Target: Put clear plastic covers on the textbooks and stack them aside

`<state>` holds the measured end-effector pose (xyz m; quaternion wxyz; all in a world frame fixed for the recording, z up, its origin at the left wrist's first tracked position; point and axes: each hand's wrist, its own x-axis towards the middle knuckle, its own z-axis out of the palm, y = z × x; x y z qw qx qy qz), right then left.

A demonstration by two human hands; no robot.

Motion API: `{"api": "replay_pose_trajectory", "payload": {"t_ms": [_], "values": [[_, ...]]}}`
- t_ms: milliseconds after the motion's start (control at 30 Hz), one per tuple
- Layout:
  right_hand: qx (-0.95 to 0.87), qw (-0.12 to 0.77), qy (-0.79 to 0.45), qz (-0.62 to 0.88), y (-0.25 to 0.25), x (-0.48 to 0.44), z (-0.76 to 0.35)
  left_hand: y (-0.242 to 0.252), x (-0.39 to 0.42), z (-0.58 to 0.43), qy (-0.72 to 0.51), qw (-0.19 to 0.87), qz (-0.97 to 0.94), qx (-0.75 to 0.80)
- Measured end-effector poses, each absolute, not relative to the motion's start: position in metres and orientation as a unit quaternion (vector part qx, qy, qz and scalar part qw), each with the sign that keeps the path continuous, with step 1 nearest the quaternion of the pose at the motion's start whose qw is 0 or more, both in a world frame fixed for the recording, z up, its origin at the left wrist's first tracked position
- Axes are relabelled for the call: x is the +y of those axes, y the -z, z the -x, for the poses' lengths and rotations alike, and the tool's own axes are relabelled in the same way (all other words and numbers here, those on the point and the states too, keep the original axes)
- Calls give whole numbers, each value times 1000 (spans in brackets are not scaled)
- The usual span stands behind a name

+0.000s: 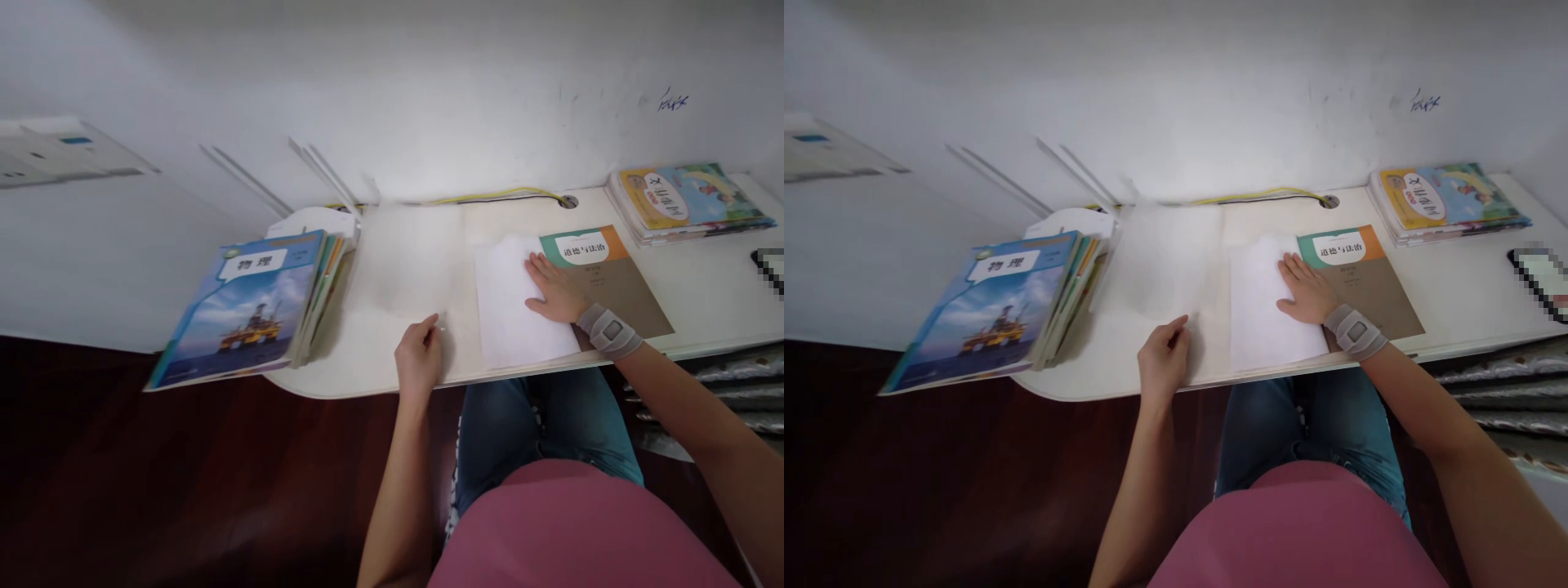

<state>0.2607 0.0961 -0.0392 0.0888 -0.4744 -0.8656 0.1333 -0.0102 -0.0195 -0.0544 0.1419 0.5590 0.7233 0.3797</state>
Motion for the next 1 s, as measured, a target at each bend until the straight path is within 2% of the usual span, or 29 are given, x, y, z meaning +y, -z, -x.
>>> {"api": "replay_pose_trajectory", "payload": {"t_ms": [267, 533, 800, 1000], "values": [[-870, 88, -117, 470, 42, 96, -261, 54, -20, 10, -380, 140, -554, 728], [-839, 85, -103, 527, 41, 95, -249, 56, -18, 11, -355, 140, -580, 720], [-846, 174, -165, 477, 48, 101, -264, 58, -16, 11, -348, 139, -589, 716], [-872, 95, -63, 476, 49, 93, -248, 57, -13, 11, -350, 136, -583, 721]]}}
